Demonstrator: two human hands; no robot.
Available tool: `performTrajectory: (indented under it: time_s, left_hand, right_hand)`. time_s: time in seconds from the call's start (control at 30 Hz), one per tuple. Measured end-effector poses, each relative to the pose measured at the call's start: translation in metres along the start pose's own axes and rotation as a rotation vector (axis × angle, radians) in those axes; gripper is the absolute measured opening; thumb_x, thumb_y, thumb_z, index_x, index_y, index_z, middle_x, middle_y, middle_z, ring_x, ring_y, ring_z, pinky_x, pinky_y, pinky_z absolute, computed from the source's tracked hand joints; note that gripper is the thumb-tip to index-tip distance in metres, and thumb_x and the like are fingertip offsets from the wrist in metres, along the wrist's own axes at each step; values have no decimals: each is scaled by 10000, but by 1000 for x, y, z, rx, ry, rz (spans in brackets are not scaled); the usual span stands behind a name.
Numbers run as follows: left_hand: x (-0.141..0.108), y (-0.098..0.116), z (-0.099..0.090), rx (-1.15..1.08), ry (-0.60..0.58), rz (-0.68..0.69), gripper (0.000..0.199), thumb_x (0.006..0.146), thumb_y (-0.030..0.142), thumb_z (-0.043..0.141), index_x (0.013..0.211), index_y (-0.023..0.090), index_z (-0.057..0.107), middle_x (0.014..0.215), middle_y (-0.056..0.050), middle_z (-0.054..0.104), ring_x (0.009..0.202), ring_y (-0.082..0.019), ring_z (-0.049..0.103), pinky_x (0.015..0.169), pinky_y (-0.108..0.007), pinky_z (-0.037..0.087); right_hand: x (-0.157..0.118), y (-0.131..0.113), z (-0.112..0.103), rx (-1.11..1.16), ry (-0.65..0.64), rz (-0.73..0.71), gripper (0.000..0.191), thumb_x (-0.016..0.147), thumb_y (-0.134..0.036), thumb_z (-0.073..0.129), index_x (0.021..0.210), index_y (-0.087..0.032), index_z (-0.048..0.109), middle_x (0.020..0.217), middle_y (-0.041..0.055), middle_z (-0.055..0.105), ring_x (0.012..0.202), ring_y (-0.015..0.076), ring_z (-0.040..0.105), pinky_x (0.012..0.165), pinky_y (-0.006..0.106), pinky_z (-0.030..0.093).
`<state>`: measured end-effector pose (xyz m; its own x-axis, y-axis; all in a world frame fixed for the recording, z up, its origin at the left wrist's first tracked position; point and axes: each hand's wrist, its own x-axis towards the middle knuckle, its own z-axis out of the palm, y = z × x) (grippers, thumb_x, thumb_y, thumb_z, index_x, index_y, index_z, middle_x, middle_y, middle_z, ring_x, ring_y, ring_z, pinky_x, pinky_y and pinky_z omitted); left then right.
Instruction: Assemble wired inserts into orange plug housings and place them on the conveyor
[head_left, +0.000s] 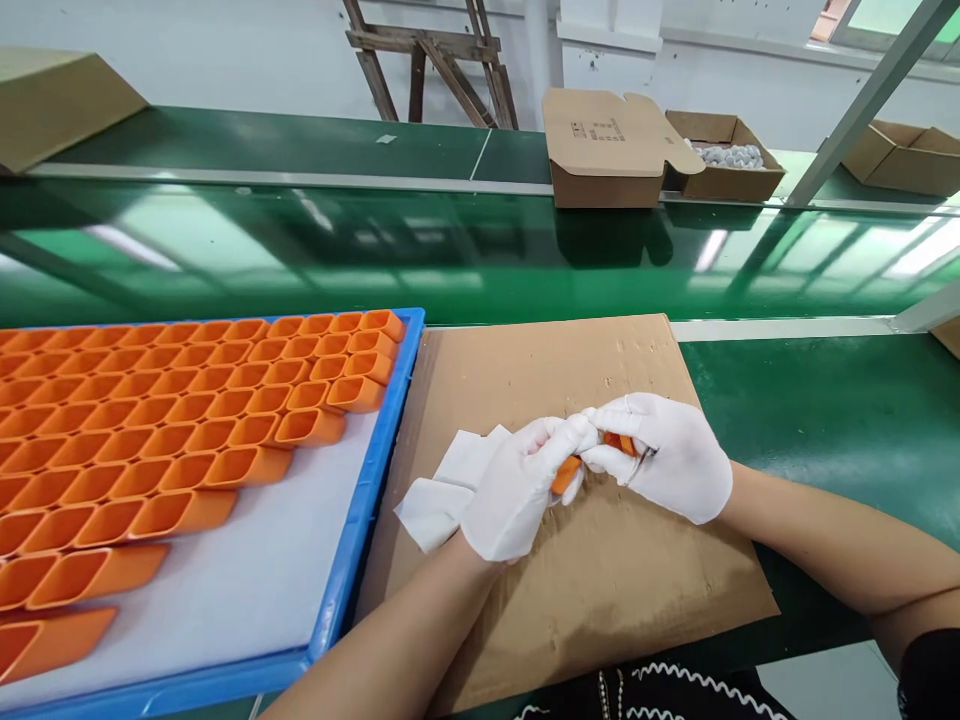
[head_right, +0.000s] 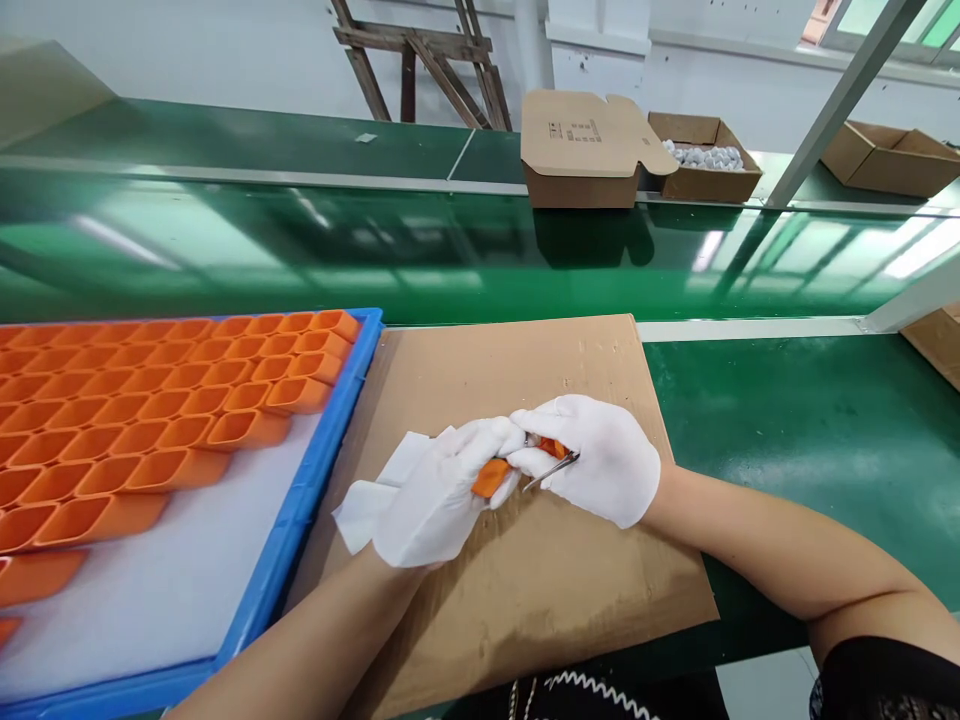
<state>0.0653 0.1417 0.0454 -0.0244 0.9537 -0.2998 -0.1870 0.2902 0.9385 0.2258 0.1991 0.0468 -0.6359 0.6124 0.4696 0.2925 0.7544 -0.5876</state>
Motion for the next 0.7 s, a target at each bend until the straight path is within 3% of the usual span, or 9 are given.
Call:
performTrajectory:
  time_s: [0.1, 0.2, 0.33, 0.4, 0.5, 0.7]
  left_hand:
    - [2, -8, -4, -92, -63, -15, 603, 788, 790, 604, 620, 222, 490, 486, 28, 434, 460, -110, 351, 476, -273, 266]
    - [4, -13, -7, -84, -95, -31, 565, 787, 747, 654, 661, 215, 512, 482, 42, 416, 462, -101, 319, 485, -265, 228]
    - [3, -9, -8, -132, -141, 20, 544, 818, 680, 684, 630, 202, 504, 519, 35, 446, 483, -94, 345, 508, -264, 254]
    - [3, -8, -8, -189, -177, 32, 552, 832, 698, 655, 637, 206, 496, 539, 40, 442, 468, -89, 328, 497, -266, 243]
    - [3, -9, -8, -141, -144, 17, 582, 770, 756, 669, 639, 213, 505, 529, 38, 455, 457, -93, 321, 482, -268, 228]
    - [3, -9, -8, 43, -45, 57, 615, 678, 724, 788, 547, 209, 479, 436, 42, 436, 472, -101, 347, 506, -268, 271]
  right_hand:
    - [-3, 3, 1, -44, 55, 12, 100, 922, -234, 677, 955, -271, 765, 853, -14, 748, 744, 139, 659, 657, 245, 521]
    - [-4, 5, 3, -74, 43, 46, 108, 904, -243, 711, 986, -280, 770, 884, -10, 760, 773, 149, 678, 667, 256, 528]
    - [-3, 6, 0, 25, 23, 77, 327, 827, -288, 820, 1144, -299, 740, 1034, 0, 772, 883, 180, 708, 752, 293, 569]
    - [-2, 5, -1, 65, 10, 86, 307, 835, -269, 808, 1132, -300, 740, 1059, -4, 769, 894, 176, 709, 751, 289, 570]
    - [-2, 4, -1, 22, -19, 86, 142, 882, -209, 722, 987, -294, 764, 942, -23, 771, 794, 150, 693, 679, 268, 539]
    - [-4, 3, 0, -17, -23, 28, 146, 929, -220, 665, 992, -299, 770, 951, -21, 774, 770, 140, 672, 667, 266, 523]
